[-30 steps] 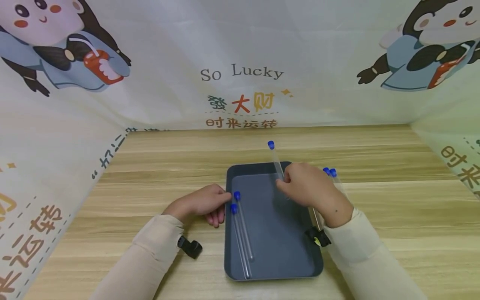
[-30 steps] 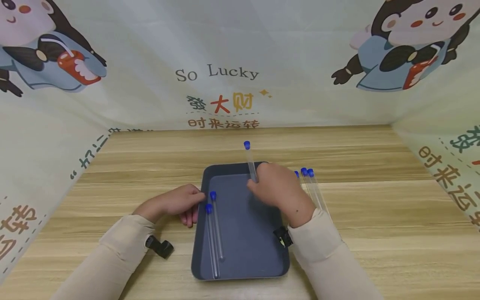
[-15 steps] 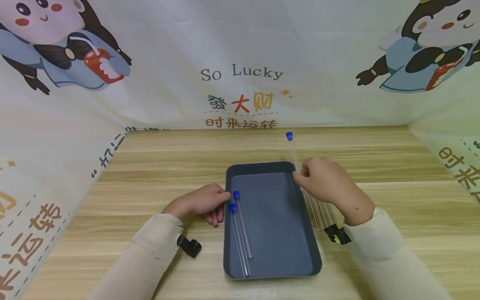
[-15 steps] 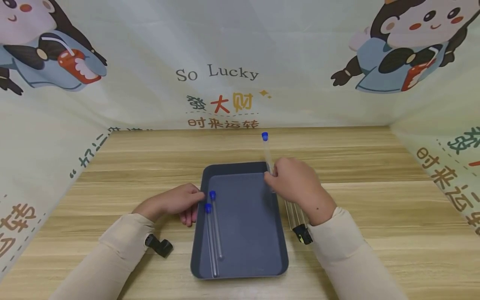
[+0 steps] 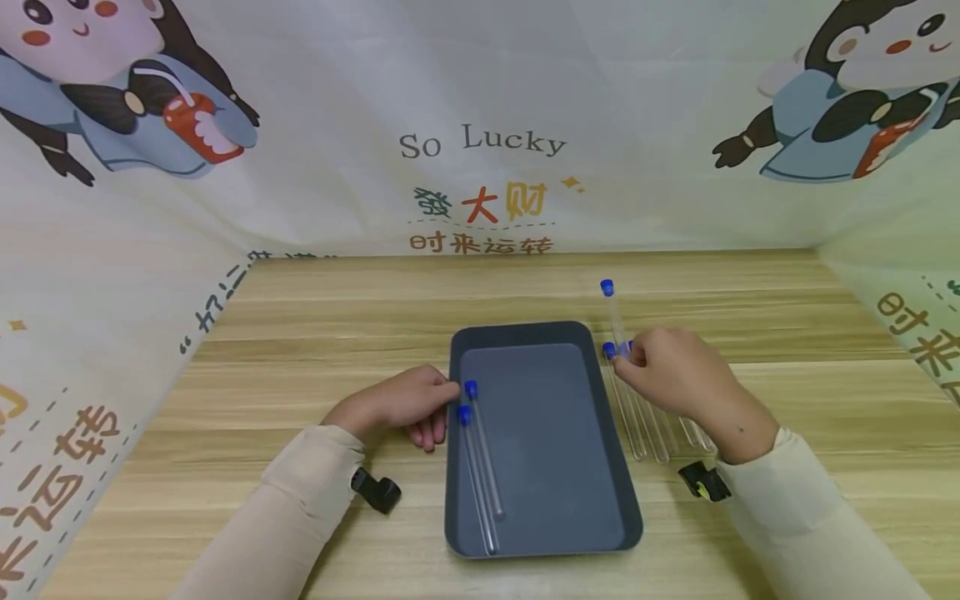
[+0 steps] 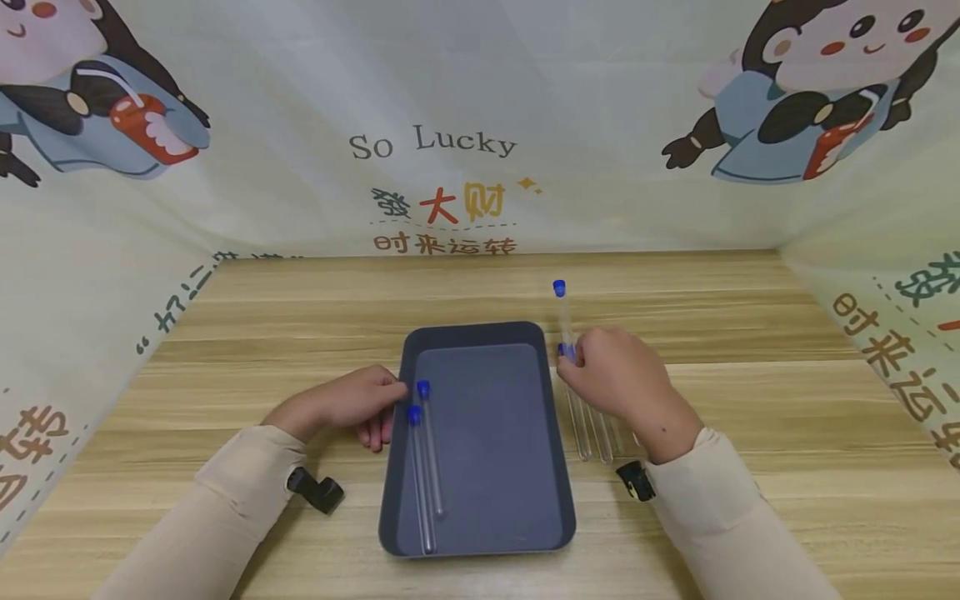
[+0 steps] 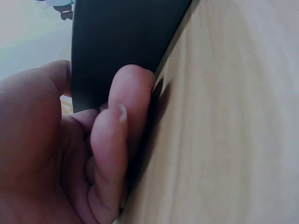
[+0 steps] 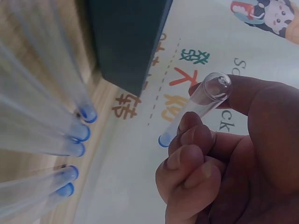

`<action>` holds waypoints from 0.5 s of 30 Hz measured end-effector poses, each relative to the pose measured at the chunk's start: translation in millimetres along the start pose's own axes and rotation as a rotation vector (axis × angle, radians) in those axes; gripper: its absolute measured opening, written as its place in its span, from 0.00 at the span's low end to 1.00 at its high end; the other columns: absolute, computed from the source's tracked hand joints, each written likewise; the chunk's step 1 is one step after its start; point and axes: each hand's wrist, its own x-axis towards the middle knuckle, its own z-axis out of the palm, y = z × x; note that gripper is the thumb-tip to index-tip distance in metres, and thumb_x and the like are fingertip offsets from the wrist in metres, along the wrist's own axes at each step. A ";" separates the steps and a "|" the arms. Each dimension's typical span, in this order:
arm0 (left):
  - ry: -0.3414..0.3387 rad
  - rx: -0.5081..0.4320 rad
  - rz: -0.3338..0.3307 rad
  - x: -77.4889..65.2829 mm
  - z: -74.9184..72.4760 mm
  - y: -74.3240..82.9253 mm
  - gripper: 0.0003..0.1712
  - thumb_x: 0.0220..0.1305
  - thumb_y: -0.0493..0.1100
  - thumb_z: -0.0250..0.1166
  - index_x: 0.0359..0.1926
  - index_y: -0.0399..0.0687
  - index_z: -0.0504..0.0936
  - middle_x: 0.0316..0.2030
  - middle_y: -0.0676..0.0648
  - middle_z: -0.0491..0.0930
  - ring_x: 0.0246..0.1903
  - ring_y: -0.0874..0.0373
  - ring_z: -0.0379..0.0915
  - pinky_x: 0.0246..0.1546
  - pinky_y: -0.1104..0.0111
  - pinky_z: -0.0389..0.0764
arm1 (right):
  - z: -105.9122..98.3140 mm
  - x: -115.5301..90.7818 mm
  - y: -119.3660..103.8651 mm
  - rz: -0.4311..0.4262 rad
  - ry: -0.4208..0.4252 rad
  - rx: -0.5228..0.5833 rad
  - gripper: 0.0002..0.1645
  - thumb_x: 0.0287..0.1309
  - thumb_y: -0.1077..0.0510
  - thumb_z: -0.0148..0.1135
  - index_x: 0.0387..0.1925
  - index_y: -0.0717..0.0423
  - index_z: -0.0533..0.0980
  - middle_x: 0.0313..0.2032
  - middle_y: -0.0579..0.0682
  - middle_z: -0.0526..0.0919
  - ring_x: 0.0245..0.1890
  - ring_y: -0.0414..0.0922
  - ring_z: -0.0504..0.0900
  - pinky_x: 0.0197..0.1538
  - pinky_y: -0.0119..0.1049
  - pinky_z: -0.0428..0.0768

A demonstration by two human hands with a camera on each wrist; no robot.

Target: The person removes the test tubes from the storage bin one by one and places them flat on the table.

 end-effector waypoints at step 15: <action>0.008 0.012 -0.011 0.6 1.6 0.7 0.30 0.71 0.47 0.45 0.17 0.37 0.81 0.12 0.49 0.79 0.10 0.61 0.76 0.12 0.69 0.79 | 9.9 -5.8 22.6 0.021 -0.029 -0.004 0.28 0.67 0.50 0.52 0.11 0.46 0.59 0.11 0.40 0.56 0.13 0.38 0.56 0.21 0.33 0.59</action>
